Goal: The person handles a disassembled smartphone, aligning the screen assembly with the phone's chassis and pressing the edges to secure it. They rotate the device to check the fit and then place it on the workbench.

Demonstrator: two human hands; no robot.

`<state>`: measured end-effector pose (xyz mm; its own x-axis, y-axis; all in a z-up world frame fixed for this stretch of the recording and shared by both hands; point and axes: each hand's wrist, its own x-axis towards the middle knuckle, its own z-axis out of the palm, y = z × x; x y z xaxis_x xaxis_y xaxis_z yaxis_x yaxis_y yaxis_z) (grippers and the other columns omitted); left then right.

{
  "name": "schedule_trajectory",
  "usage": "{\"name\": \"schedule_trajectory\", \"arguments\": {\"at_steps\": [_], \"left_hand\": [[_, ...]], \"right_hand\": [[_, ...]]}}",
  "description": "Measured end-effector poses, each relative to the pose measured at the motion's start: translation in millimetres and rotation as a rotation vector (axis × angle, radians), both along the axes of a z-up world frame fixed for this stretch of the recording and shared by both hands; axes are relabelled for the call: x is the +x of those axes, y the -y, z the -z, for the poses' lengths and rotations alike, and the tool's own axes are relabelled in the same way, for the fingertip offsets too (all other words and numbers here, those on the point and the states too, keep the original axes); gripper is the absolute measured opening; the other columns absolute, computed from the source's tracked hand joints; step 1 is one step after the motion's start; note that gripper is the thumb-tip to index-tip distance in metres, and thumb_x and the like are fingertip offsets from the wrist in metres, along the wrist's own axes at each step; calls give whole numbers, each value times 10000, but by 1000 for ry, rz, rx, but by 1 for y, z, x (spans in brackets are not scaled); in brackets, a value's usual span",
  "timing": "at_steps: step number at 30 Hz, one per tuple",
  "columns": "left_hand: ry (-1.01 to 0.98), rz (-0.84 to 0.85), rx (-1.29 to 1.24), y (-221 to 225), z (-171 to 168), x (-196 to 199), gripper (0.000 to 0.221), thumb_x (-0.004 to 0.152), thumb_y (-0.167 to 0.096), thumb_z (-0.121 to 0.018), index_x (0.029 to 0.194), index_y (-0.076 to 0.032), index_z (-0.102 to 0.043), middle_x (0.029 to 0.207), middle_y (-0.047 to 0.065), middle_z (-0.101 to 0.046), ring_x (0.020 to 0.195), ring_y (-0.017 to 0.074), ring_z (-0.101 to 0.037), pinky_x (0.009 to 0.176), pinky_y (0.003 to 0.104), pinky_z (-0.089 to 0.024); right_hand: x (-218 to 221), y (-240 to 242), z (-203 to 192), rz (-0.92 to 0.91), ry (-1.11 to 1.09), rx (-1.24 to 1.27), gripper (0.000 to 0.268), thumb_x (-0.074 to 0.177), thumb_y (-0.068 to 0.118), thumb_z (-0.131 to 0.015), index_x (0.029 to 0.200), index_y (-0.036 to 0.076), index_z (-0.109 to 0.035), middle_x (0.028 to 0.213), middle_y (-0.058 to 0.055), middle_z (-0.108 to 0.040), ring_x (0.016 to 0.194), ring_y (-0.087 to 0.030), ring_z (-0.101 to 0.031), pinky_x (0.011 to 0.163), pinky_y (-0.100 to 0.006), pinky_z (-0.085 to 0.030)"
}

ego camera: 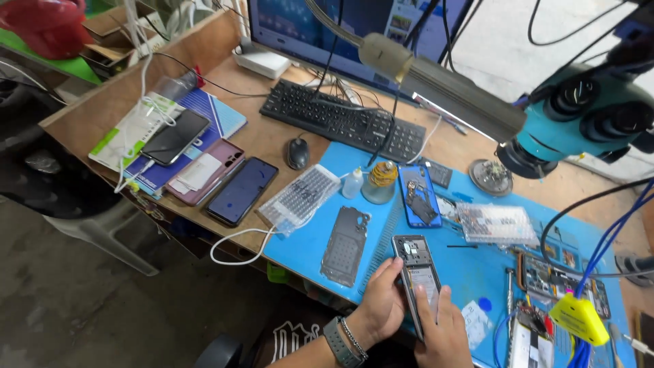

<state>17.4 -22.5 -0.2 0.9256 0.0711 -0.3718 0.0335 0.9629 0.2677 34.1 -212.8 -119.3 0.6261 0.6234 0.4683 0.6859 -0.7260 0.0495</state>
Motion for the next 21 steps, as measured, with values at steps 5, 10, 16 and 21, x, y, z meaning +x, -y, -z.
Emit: {"name": "schedule_trajectory", "arguments": {"at_steps": [5,10,16,21], "left_hand": [[9,67,38,-12,-3,12,177,1018,-274,-571,1137,-155,-627,1140,72,-700,966,247,-671,791,342,-546],[237,52,-139,-19,11,35,612,956,-241,-671,1487,-103,-400,1499,283,-520,1365,535,-502,932,564,-585],[401,70,-36,-22,16,46,278,1001,-138,-646,1253,-31,-601,1114,145,-700,1015,242,-685,856,351,-611],[471,-36,264,-19,25,44,251,962,-158,-717,1170,-51,-626,1036,88,-704,961,183,-684,870,279,-584]], "right_hand": [[-24,-41,-87,75,-395,332,817,731,124,-637,1511,218,-414,1478,-255,-486,1116,-384,-639,902,-415,-513],[-48,-59,-181,590,-1050,798,567,936,176,-660,1484,320,-643,1118,-31,-867,924,-156,-756,928,-292,-581],[-12,-23,-133,67,-1334,1357,676,835,117,-666,1434,-154,-507,1091,-495,-755,885,-497,-771,799,-501,-633],[13,12,-84,18,-1125,966,700,765,375,-793,1345,-2,-685,1245,-129,-731,1194,-241,-659,1009,-378,-530]]}}
